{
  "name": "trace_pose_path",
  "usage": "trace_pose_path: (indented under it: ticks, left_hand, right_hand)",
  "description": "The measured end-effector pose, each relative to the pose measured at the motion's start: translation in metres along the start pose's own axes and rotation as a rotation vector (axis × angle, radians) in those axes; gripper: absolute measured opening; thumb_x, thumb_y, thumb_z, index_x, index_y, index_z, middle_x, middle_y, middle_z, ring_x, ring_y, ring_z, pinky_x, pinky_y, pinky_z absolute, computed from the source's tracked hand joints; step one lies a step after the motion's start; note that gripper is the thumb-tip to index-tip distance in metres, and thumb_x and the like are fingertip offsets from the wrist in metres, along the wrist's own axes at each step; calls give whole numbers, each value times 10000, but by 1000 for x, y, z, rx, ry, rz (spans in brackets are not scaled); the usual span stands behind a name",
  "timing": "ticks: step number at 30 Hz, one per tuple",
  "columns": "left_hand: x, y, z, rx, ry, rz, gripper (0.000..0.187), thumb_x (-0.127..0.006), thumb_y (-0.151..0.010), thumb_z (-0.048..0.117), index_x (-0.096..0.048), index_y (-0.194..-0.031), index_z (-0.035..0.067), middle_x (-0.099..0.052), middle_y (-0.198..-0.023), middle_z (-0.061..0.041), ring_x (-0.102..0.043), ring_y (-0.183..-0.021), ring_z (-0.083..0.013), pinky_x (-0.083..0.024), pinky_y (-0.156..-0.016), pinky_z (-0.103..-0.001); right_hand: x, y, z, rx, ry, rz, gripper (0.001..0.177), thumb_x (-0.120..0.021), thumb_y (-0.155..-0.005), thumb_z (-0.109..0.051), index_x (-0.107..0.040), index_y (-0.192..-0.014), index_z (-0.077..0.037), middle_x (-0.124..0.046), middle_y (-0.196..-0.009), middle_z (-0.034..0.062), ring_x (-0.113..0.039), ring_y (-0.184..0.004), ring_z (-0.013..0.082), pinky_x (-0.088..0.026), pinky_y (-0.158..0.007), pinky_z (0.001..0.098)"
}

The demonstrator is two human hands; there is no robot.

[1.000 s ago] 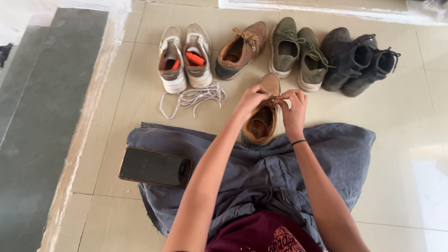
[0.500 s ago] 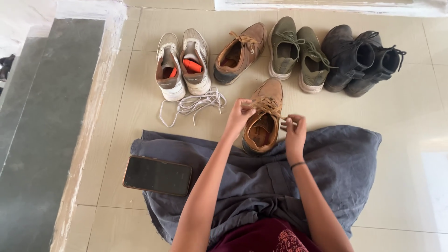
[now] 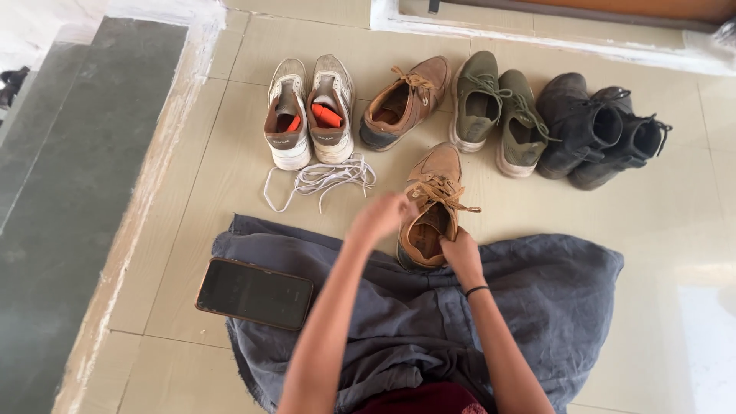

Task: The person unlaces a brown shoe and then relaces it, followed by unlacing and relacing a white sneaker. The person handles the laces and shoes by hand, threading the laces through the eyelets and tying them.

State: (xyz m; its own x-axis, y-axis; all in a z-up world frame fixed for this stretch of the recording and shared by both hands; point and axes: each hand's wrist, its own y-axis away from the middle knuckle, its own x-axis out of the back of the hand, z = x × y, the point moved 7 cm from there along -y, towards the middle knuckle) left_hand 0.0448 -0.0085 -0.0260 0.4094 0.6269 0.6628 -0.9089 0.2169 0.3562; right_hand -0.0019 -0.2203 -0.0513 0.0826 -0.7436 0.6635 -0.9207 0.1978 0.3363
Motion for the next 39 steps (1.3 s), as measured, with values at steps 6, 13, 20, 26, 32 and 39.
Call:
trace_pose_path:
  ticks: [6,13,20,26,32,39]
  left_hand:
    - [102,-81,17,-325,-538,802,562,-618,-836,43,-542,-1391,89,-562,-1483,-113,-492,-1293,-329,-470,-974,-524]
    - [95,-131,15,-67,-775,418,84,-709,-873,87,-733,-953,79,-712,-1173,-149,-474,-1358,-319,-428,-1092,-449]
    - [81,-107,30,-77,-640,665,90,-700,-886,135,-742,-946,82,-730,-1065,-126,-571,-1171,-307,-455,-994,-429]
    - [92,-109,19,-45,-345,659,152,-710,-868,180,-746,-995,103,-714,-1005,-59,-624,-1062,-256,-428,-952,-403]
    - [92,-116,20,2,-371,598,147,-684,-910,135,-737,-1046,116,-714,-1041,-43,-644,-1048,-226,-436,-946,-385]
    - [91,-124,10,5,-329,537,126,-686,-920,155,-737,-1032,126,-705,-1053,-23,-635,-1065,-212,-416,-956,-380]
  right_hand:
    - [-10,-27,-2,36,69,8,340,-617,-883,-203,-686,-1109,41,-725,-986,286,-713,-928,437,-560,-860,474]
    - [-17,-68,-31,42,153,159,348,-639,-866,-150,-609,-1165,26,-596,-1246,251,-641,-1050,465,-529,-926,507]
    - [-6,-124,-97,134,280,315,341,-630,-852,19,-600,-1192,26,-515,-1389,231,-641,-1041,459,-549,-854,518]
    - [25,-179,-155,350,447,344,345,-755,-821,-3,-618,-1133,49,-560,-1253,263,-649,-1033,444,-566,-837,499]
    - [24,-214,-179,436,428,378,275,-745,-800,18,-621,-1045,42,-561,-1191,252,-637,-1016,447,-557,-815,515]
    - [18,-226,-156,386,449,381,202,-663,-865,79,-616,-1057,36,-562,-1202,239,-649,-1027,427,-583,-819,470]
